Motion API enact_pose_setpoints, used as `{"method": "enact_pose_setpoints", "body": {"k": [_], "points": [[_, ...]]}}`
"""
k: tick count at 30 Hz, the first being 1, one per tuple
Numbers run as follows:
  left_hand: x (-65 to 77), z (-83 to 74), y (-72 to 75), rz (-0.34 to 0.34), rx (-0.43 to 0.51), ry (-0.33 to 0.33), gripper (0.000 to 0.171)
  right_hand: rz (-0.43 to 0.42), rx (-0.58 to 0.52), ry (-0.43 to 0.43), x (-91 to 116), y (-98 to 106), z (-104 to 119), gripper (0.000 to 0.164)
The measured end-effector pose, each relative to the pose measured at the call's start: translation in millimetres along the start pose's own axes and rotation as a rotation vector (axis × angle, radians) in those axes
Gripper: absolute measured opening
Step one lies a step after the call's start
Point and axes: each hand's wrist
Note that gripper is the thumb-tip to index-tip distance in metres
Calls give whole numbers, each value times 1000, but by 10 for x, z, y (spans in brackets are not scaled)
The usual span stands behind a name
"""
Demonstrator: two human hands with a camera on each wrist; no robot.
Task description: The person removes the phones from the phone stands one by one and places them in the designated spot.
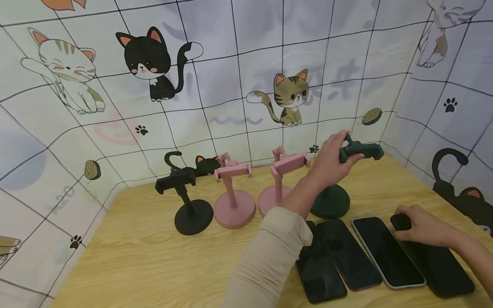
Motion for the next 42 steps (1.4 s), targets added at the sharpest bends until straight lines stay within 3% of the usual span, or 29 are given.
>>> {"method": "enact_pose_setpoints", "body": {"k": [9,18,23,34,42], "points": [[11,-31,-10,22,51,48,64,4,80,-111,-62,-42,-121,50],[30,-43,3,23,83,82,62,-53,41,-99,-83,-119,-174,41],[47,-39,15,25,80,112,63,-45,76,-137,-105,-109,-121,42],[61,-25,1,8,98,108,62,-21,108,-210,-136,-134,-56,43],[53,-28,6,3,94,119,62,-4,104,-214,-165,-135,-58,42]]}}
Point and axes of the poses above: each hand's wrist, its own x-axis away from the middle knuckle, its own y-axis out of the back of the hand, z = x × y, and after that the axes turned 8 degrees about -z, right-handed
